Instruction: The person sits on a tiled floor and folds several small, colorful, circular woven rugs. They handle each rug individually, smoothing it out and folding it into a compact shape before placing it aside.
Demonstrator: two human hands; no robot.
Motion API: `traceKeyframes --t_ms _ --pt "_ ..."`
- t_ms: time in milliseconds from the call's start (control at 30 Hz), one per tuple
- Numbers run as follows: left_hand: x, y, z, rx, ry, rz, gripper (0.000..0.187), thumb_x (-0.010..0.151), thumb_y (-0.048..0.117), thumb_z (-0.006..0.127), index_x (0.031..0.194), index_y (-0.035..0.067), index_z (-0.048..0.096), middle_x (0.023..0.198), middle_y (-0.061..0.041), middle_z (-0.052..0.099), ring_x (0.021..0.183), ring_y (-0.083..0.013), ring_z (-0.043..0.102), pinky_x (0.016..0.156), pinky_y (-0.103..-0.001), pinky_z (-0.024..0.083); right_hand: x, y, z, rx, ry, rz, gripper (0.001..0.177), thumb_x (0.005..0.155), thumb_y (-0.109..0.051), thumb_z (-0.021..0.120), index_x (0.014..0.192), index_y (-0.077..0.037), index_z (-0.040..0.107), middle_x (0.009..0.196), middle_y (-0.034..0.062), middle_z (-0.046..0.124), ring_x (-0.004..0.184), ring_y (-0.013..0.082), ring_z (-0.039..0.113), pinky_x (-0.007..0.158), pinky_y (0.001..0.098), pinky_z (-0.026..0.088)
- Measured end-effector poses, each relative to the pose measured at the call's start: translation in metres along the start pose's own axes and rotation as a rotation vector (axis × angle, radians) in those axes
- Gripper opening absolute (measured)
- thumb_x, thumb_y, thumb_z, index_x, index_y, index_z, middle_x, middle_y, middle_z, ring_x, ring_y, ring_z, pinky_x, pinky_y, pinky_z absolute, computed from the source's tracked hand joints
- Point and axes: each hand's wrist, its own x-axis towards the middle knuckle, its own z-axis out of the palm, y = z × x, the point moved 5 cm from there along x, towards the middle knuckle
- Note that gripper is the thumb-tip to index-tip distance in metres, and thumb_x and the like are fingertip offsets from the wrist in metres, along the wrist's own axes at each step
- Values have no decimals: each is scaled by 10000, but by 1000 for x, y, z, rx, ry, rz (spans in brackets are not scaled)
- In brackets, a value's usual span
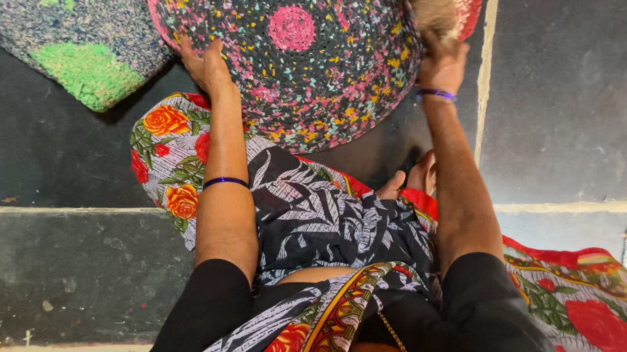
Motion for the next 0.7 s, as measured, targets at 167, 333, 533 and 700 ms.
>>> traceKeyframes --t_ms 167,333,533,700 --pt "-1 -7 2 14 7 -142 876 783 -52 703 1533 47 261 1388 -145 520 1195 -297 608 1001 -378 504 24 77 -40 -160 175 -21 378 677 -98 816 1050 -152 821 965 146 670 908 358 630 814 447 533" --pt "8 -77 23 231 -384 -222 554 784 -94 604 1326 -1 539 1168 -145 656 1015 -287 624 898 -409 482 12 132 -113 -245 396 448 105 774 -114 786 822 -172 860 982 128 646 815 326 682 725 370 526" --pt "-3 -97 29 729 -670 265 416 796 -73 513 1145 -19 732 1092 -164 750 987 -281 701 902 -373 517 -57 169 -150 -261 413 1061 250 771 -166 660 875 -270 862 1075 90 622 836 307 690 707 419 545" --pt "12 -67 12 619 -313 392 433 770 -35 564 1174 -54 721 1131 -180 749 1032 -271 695 917 -335 513 -80 154 -166 -516 574 1136 487 774 -283 787 1232 -166 671 1277 152 693 1061 366 697 881 507 551"
